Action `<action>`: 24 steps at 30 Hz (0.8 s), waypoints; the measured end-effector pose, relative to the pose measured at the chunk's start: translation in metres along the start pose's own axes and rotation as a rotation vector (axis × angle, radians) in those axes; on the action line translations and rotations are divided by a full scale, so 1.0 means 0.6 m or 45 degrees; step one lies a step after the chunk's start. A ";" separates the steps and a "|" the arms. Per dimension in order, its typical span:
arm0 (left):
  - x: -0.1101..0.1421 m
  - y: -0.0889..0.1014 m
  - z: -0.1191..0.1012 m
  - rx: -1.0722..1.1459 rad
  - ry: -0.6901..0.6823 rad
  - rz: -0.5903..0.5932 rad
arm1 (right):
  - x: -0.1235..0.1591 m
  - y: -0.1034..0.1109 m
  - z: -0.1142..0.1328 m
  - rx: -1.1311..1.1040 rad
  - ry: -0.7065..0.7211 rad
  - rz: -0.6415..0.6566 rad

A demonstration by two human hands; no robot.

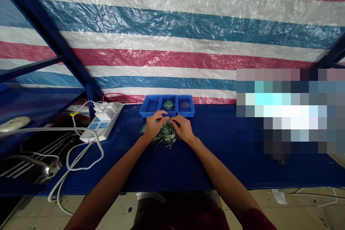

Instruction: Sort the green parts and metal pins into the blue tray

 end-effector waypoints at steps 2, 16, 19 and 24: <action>0.000 -0.001 0.001 0.034 0.010 0.003 | 0.000 0.003 -0.001 -0.005 0.017 -0.040; -0.003 0.003 -0.013 0.059 -0.024 -0.030 | -0.002 0.009 -0.017 0.065 -0.160 -0.084; -0.002 0.005 -0.019 -0.028 -0.076 -0.062 | -0.002 0.007 -0.018 0.075 -0.178 -0.064; 0.005 0.047 -0.038 -0.246 -0.261 -0.405 | -0.003 0.013 -0.017 0.083 -0.200 -0.113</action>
Point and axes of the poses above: each hand's wrist, its own x-axis away from the middle knuckle, its own y-axis out of the back of the hand, z = x × y, the point moved 7 cm from there along -x, towards the middle knuckle, and after that the axes turned 4 degrees about -z, right-handed, at the moved point
